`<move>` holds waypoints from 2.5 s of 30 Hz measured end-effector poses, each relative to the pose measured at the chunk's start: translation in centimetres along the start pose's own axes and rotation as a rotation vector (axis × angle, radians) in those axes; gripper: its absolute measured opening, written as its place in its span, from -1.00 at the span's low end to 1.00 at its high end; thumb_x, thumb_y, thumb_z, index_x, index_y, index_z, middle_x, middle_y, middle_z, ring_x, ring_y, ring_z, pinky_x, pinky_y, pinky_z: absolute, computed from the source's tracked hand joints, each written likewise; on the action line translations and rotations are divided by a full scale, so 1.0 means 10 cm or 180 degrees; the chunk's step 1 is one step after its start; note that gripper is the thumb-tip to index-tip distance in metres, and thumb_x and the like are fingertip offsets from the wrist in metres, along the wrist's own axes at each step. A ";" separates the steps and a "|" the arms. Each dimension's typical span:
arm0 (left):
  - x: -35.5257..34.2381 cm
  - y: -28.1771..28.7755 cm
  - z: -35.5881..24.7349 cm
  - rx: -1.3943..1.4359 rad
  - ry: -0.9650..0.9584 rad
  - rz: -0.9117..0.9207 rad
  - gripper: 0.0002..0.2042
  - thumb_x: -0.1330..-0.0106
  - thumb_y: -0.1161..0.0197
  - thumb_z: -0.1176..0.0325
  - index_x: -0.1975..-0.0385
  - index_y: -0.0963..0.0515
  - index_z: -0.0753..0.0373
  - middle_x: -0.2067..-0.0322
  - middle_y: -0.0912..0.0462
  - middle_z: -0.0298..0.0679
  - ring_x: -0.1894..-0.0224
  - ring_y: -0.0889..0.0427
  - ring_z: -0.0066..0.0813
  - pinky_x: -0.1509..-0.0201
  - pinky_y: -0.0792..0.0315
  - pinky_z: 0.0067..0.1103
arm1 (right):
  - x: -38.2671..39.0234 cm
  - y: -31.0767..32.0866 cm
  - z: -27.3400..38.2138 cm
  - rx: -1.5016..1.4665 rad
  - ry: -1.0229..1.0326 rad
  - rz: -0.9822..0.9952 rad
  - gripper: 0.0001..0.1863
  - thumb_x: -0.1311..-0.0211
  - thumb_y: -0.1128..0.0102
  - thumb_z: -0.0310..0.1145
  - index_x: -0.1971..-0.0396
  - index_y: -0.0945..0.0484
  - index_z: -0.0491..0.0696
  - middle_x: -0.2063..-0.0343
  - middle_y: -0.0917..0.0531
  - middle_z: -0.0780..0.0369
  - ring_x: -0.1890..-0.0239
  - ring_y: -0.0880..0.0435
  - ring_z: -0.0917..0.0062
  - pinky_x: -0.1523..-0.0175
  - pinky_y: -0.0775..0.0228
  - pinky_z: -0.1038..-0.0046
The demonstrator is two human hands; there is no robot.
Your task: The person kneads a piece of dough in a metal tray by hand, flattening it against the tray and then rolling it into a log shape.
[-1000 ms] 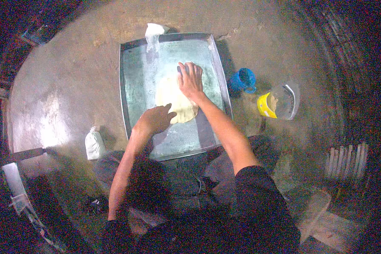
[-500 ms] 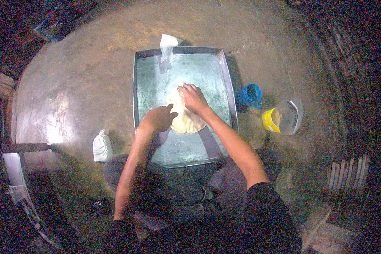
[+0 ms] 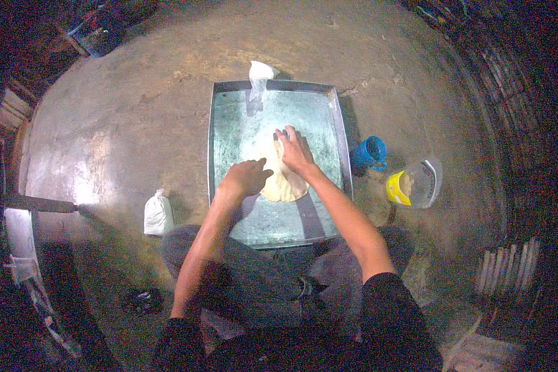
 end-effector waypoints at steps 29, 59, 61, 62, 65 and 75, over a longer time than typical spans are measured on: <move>-0.06 -0.84 -0.14 -0.1081 -0.0609 -0.0713 -0.36 0.02 -0.53 0.15 -0.08 -0.44 0.19 -0.04 -0.48 -0.11 -0.09 -0.54 -0.09 -0.02 -0.55 -0.20 | 1.41 -0.13 0.08 -0.0462 0.1287 -0.0384 -0.41 -0.08 -0.36 -0.10 -0.13 -0.50 0.02 -0.16 -0.43 0.04 -0.32 -0.29 0.10 -0.39 -0.13 0.11; -0.04 -0.96 -0.06 -0.1298 -0.1811 -0.1258 -0.78 -0.34 -0.23 0.24 0.14 -0.58 0.20 0.04 -0.62 -0.24 0.05 -0.63 -0.24 0.13 -0.63 -0.34 | 1.58 -0.18 0.04 -0.0173 0.0505 -0.0703 -0.48 -0.13 -0.34 -0.08 -0.06 -0.57 0.00 -0.23 -0.34 -0.01 -0.33 -0.25 0.06 -0.43 -0.01 0.02; -0.02 -0.94 -0.08 -0.0998 -0.1776 -0.1177 -0.73 -0.33 -0.24 0.20 0.08 -0.56 0.19 -0.01 -0.59 -0.21 -0.02 -0.60 -0.20 0.04 -0.61 -0.34 | 1.56 -0.17 0.01 -0.0242 0.0665 -0.0833 -0.57 -0.16 -0.29 -0.12 0.01 -0.60 -0.03 -0.20 -0.37 -0.01 -0.31 -0.28 0.06 -0.42 -0.05 0.03; 0.00 -0.94 -0.11 -0.0965 -0.1802 -0.1197 -0.71 -0.32 -0.25 0.19 0.06 -0.56 0.18 -0.03 -0.58 -0.20 -0.04 -0.58 -0.19 0.01 -0.60 -0.34 | 1.55 -0.17 -0.01 -0.0268 0.0738 -0.0891 -0.61 -0.18 -0.27 -0.15 0.05 -0.61 -0.04 -0.18 -0.38 -0.02 -0.31 -0.29 0.06 -0.41 -0.07 0.03; 0.02 -0.93 -0.12 -0.0962 -0.1777 -0.1157 -0.63 -0.30 -0.28 0.15 -0.04 -0.53 0.13 -0.10 -0.53 -0.19 -0.14 -0.52 -0.18 -0.09 -0.54 -0.32 | 1.55 -0.19 0.00 -0.0214 0.0849 -0.0913 -0.67 -0.25 -0.22 -0.16 0.11 -0.65 -0.06 -0.14 -0.46 0.01 -0.26 -0.35 0.12 -0.38 -0.15 0.11; -0.01 -1.02 -0.07 -0.1663 -0.2065 -0.1440 -0.76 -0.22 -0.28 0.26 0.17 -0.58 0.18 0.06 -0.56 -0.25 0.01 -0.56 -0.27 0.02 -0.55 -0.33 | 1.53 -0.09 0.02 -0.0531 0.0751 -0.0743 -0.63 -0.22 -0.26 -0.12 0.13 -0.66 -0.10 -0.14 -0.46 0.00 -0.23 -0.38 0.11 -0.32 -0.21 0.13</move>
Point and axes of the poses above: each hand's wrist, its own x-axis away from the middle knuckle, its own y-axis out of the back of the hand, z = x × y, the point moved 3 cm from there along -x, towards the middle knuckle
